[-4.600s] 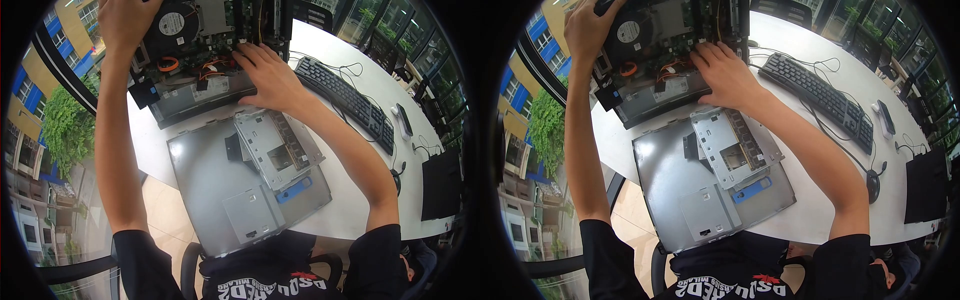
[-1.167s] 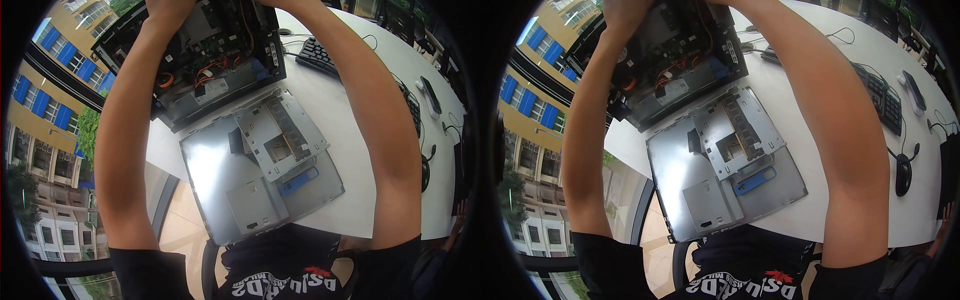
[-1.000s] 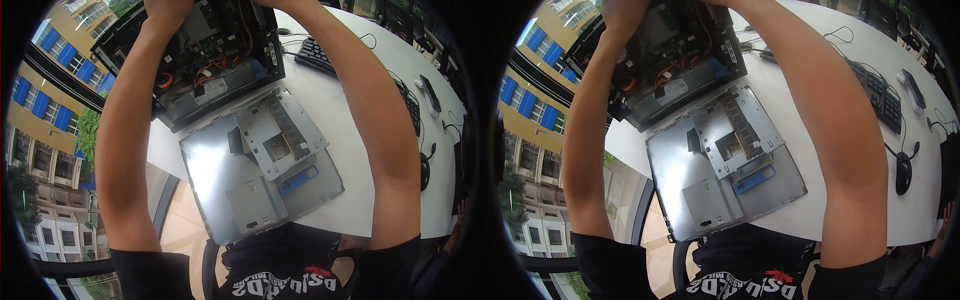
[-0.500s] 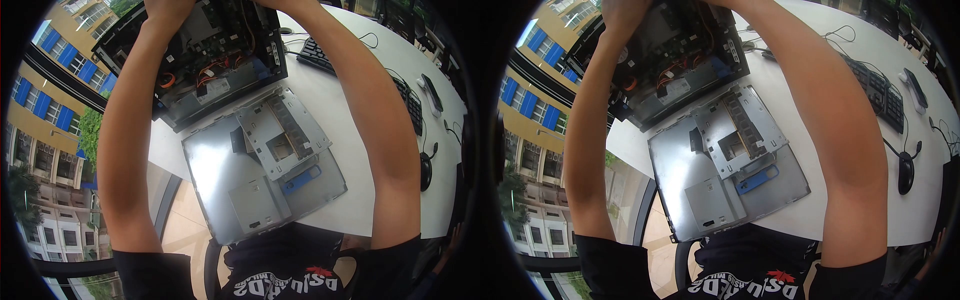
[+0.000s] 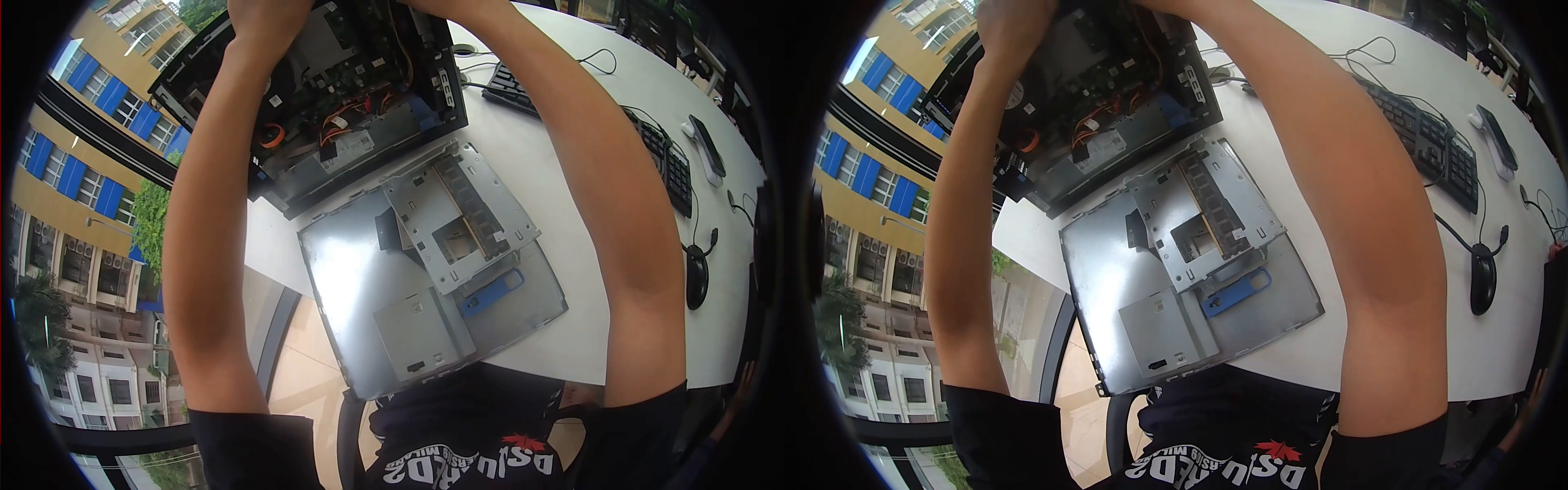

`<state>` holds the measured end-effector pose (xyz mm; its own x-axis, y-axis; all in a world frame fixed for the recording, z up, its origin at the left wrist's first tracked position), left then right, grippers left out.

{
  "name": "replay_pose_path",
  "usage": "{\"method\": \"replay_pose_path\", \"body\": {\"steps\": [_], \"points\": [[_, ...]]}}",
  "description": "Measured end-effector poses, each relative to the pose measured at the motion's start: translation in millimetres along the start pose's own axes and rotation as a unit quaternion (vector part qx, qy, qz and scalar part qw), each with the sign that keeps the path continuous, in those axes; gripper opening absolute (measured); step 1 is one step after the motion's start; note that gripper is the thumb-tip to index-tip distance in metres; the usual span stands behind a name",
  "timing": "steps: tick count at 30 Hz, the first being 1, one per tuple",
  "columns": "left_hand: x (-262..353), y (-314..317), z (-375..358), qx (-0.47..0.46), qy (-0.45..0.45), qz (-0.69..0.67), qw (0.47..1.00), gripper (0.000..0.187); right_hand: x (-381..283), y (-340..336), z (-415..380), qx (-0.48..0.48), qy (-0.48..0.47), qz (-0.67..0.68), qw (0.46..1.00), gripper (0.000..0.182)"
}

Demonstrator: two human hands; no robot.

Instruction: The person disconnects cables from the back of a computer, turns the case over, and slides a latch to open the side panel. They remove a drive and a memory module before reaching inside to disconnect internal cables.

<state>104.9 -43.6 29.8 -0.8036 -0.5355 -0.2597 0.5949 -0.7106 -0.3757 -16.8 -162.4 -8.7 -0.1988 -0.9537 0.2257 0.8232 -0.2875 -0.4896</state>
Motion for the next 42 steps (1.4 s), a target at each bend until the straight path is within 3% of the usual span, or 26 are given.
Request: {"method": "replay_pose_path", "body": {"steps": [9,30,36,42], "points": [[6.6,1.9,4.5,-0.008,-0.049,0.003,0.999,0.019,0.5,2.1,-0.5,0.016,0.004,0.004,1.0,0.049],[11.2,-3.2,3.0,-0.044,-0.05,0.016,0.998,0.026,-1.1,1.8,-1.1,-0.003,0.004,-0.003,1.0,0.05],[6.5,2.2,2.2,-0.004,-0.004,0.014,1.0,0.027,-0.9,-1.3,-2.5,-0.013,-0.004,-0.013,1.0,0.05],[5.4,1.7,1.0,0.01,-0.027,-0.004,1.0,0.016,-6.9,-9.1,-5.9,0.009,-0.045,-0.042,0.998,0.047]]}}
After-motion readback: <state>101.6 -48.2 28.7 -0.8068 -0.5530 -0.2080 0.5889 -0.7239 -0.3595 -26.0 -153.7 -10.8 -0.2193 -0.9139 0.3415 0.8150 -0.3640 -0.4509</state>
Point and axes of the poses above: each hand's wrist, its own z-axis towards the middle knuckle, its own y-axis out of the palm, x = y × z, the point moved 3 cm from there along z, towards the middle knuckle, and after that the axes turned 11 degrees about -y, right-handed, at the moved point
